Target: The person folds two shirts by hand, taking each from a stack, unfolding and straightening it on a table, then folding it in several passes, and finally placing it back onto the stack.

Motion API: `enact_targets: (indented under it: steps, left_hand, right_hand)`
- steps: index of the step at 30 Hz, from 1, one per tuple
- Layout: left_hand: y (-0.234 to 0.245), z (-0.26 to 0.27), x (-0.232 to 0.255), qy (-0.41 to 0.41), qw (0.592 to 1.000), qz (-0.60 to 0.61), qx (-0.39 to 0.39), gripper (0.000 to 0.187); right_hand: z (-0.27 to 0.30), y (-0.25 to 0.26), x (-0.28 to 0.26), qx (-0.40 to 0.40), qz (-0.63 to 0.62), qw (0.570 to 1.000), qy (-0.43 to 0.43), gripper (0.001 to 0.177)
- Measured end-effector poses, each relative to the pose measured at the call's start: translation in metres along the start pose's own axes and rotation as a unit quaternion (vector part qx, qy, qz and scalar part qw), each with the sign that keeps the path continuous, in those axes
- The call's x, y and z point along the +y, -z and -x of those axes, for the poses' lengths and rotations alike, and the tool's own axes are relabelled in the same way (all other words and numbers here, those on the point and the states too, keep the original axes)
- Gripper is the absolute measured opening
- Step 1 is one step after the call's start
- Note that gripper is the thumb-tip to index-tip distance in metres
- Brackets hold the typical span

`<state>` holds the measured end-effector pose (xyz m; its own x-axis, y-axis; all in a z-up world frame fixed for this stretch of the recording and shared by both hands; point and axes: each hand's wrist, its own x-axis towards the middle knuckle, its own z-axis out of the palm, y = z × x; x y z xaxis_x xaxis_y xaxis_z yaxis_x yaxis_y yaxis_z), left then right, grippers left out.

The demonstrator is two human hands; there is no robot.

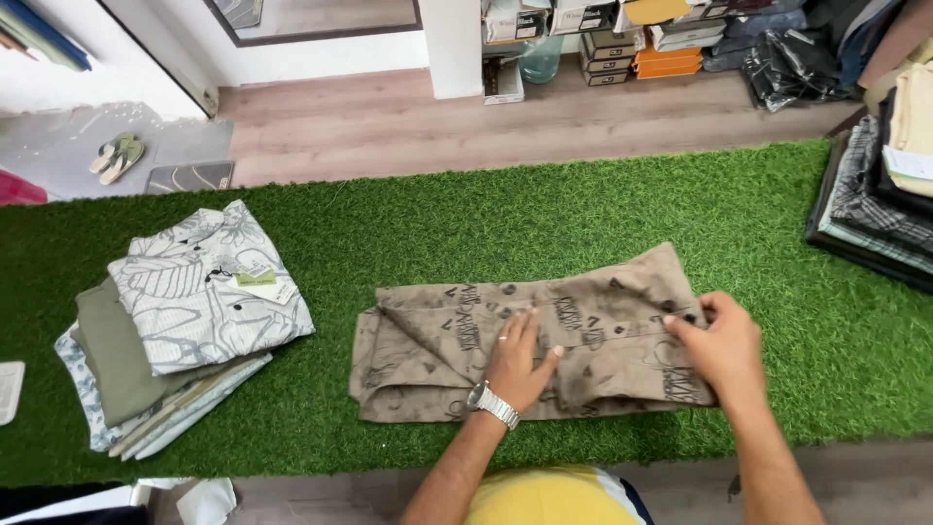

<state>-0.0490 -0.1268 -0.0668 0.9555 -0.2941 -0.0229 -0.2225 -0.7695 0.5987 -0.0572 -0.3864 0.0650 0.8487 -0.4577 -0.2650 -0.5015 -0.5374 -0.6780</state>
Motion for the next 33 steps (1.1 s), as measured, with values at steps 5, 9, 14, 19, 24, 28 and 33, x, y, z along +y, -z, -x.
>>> enact_targets:
  steps: [5,9,14,19,24,28,33]
  left_hand:
    - [0.066,0.028,0.049,-0.026,0.895,0.445,-0.005,0.068]
    - [0.09,0.023,0.01,0.126,0.768,0.625,-0.055,0.063]
    - [0.032,0.025,-0.088,0.244,0.902,0.339,0.105,0.035]
    - [0.068,0.044,-0.045,0.248,0.906,0.298,0.168,0.051]
    - [0.054,0.046,-0.04,0.245,0.966,0.017,0.082,0.067]
    - [0.02,0.048,-0.064,0.115,0.971,-0.148,0.145,0.059]
    - [0.018,0.052,-0.07,0.067,0.963,-0.173,0.195,0.059]
  right_hand:
    - [0.059,0.014,-0.081,0.063,0.136,0.985,0.081,0.036]
    - [0.106,-0.052,-0.125,-0.105,0.068,0.972,0.199,0.049]
    - [0.064,-0.136,-0.069,-0.153,0.184,0.915,0.326,0.058]
    - [0.008,-0.166,-0.008,-0.047,0.251,0.888,0.382,0.064]
    - [0.006,-0.175,0.006,-0.025,0.232,0.894,0.384,0.067]
    - [-0.003,-0.173,0.03,0.062,0.161,0.935,0.309,0.081]
    - [0.012,-0.136,0.035,0.004,0.128,0.987,0.101,0.074]
